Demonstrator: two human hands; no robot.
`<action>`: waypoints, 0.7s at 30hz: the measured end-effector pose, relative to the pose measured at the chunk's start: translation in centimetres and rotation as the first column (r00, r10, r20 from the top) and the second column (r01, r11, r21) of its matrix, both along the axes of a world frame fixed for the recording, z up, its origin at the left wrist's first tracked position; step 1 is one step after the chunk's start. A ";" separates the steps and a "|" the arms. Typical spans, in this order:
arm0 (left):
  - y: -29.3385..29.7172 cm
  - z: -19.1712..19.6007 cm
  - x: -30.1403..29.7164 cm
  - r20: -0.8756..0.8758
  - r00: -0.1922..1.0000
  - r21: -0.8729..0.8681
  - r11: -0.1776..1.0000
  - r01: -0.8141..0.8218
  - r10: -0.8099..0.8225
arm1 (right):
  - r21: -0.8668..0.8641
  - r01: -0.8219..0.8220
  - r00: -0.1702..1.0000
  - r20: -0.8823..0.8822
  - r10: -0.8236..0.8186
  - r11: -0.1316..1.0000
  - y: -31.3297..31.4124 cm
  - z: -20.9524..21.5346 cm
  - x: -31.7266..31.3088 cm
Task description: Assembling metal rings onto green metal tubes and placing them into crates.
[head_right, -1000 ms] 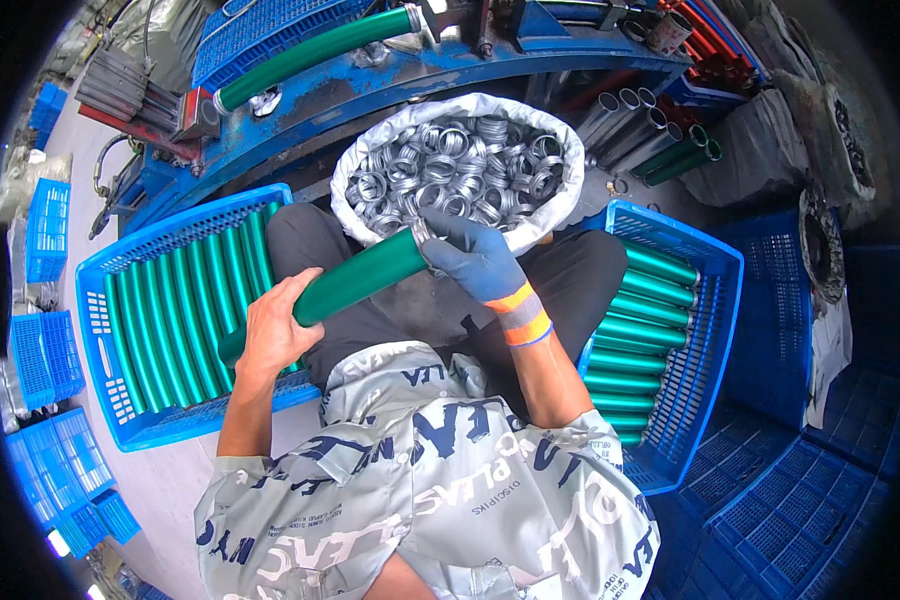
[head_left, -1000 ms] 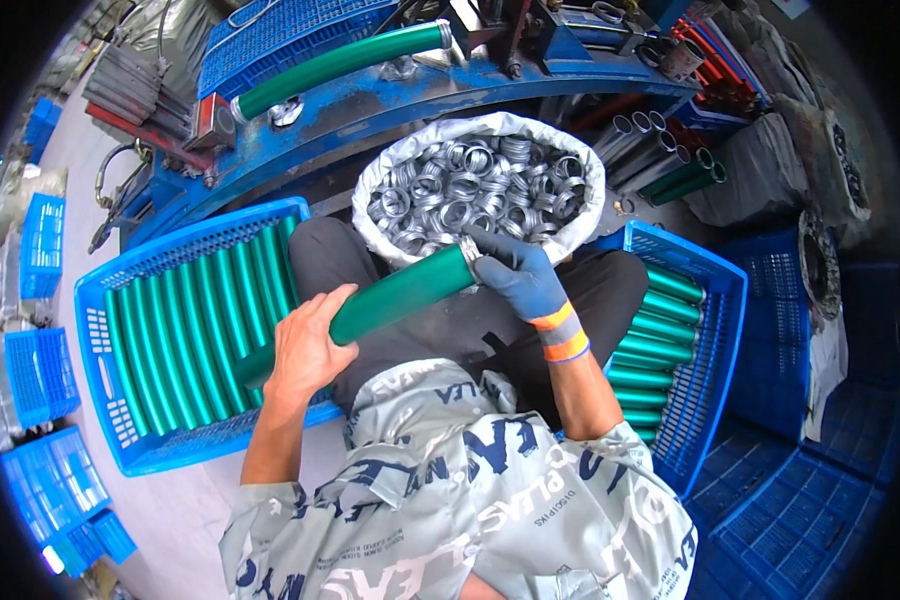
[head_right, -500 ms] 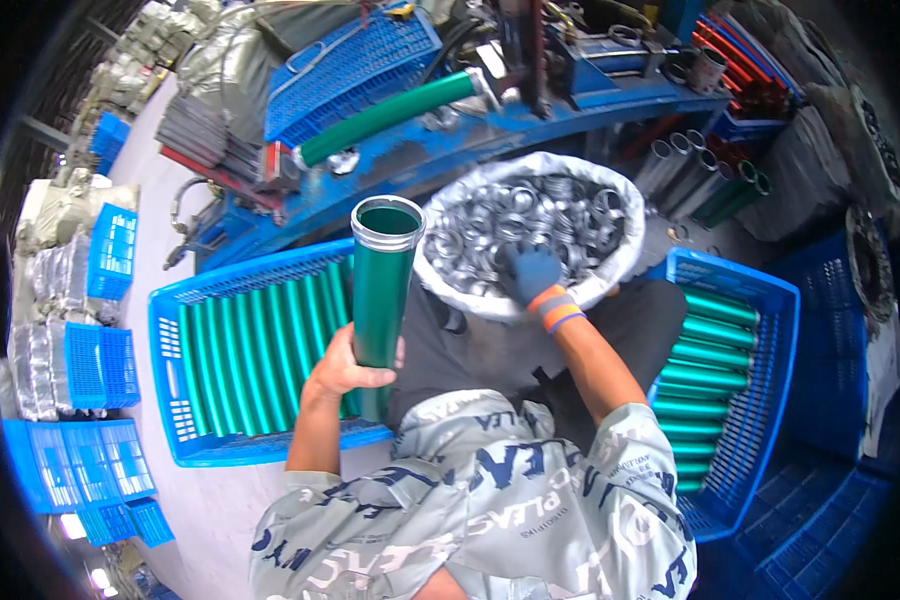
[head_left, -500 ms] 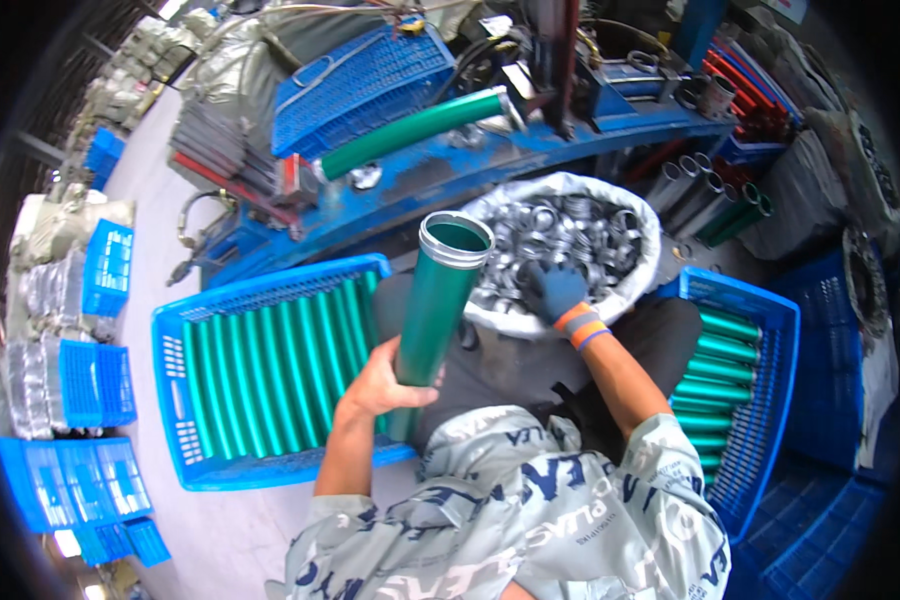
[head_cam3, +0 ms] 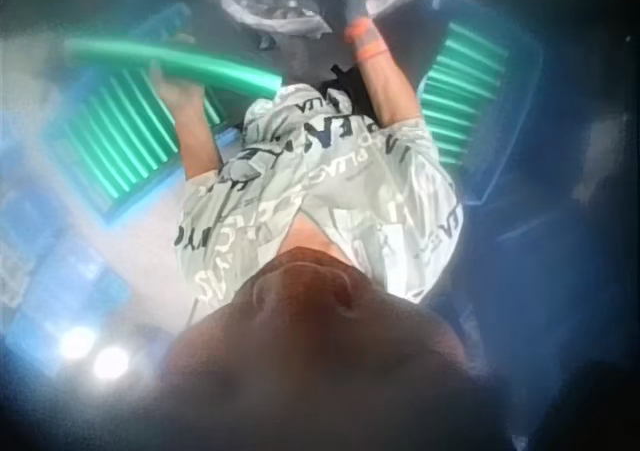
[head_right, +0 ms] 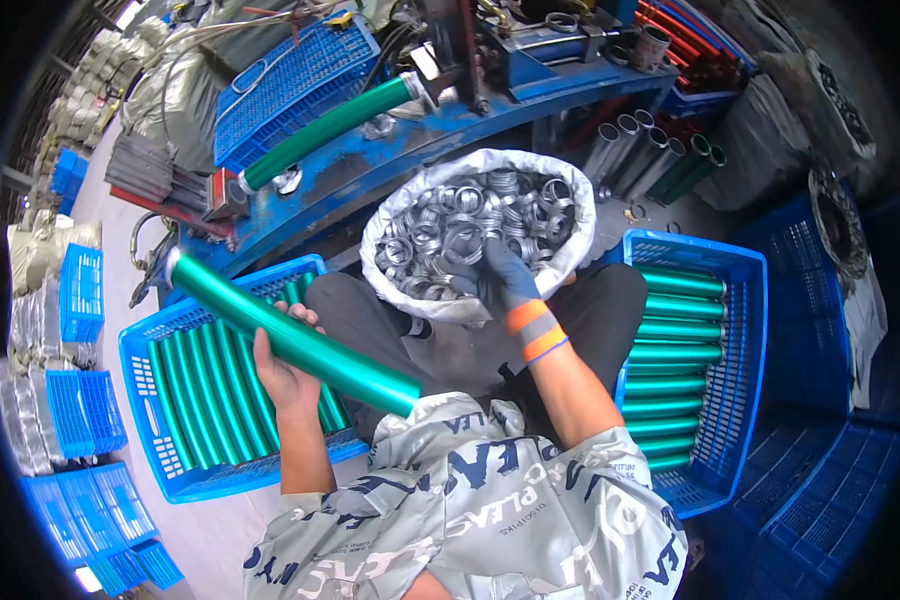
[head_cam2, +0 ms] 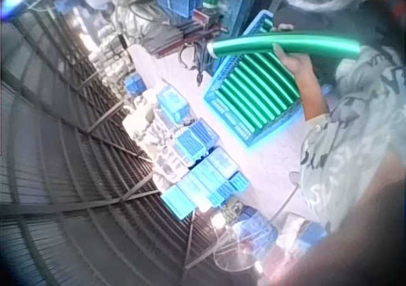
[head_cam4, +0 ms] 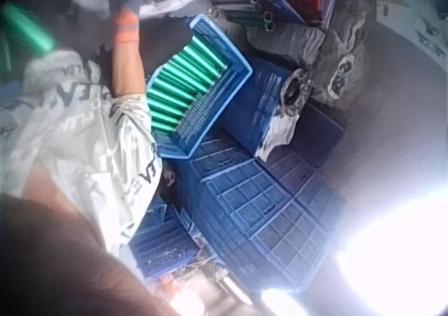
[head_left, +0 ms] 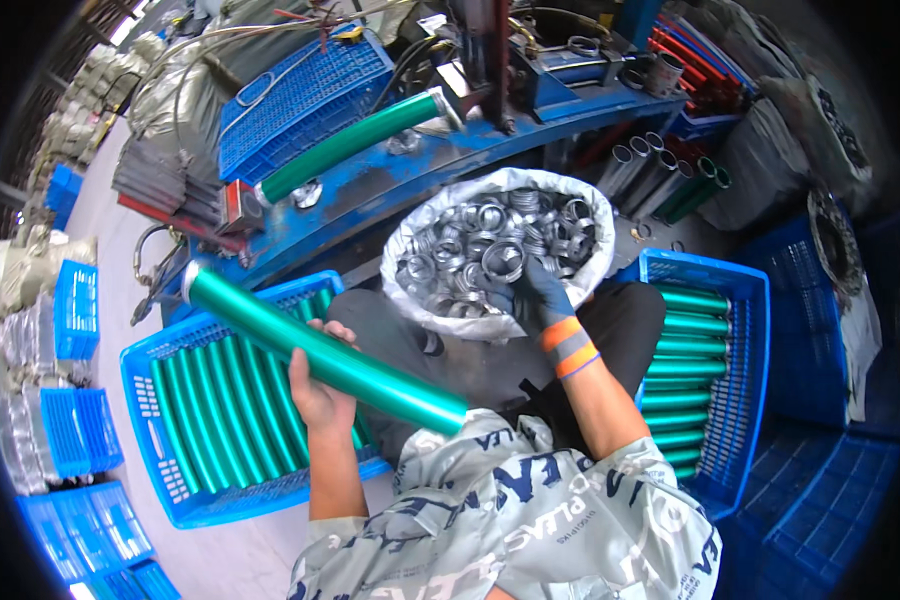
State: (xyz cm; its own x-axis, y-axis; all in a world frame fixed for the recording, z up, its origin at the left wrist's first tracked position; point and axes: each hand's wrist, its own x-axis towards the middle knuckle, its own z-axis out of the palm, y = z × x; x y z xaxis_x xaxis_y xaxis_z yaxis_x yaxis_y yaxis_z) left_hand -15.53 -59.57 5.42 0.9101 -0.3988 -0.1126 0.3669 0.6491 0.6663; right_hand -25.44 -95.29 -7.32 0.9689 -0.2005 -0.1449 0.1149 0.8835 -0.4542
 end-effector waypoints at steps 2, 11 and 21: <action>-1.0 -0.2 -0.2 -0.048 0.994 -0.023 0.995 -0.097 0.096 | 0.026 -0.002 1.000 0.022 0.001 1.000 1.3 3.1 -1.6; -2.0 -0.9 -2.8 -0.151 0.977 -0.037 0.987 -0.154 0.147 | -0.045 0.066 0.997 0.038 -0.065 0.997 3.6 9.1 -4.4; -2.6 -0.7 -4.4 0.013 0.981 0.090 0.977 -0.192 0.192 | -0.445 0.017 0.999 0.052 0.007 0.896 4.5 10.2 -4.1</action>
State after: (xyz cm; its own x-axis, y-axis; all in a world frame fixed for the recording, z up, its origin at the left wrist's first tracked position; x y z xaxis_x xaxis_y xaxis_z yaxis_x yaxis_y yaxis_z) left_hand -19.92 -62.17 4.73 0.9691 -0.2051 -0.1367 0.2388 0.6441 0.7267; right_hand -29.58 -90.76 2.89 0.9714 -0.2372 0.0097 0.1520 0.5900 -0.7930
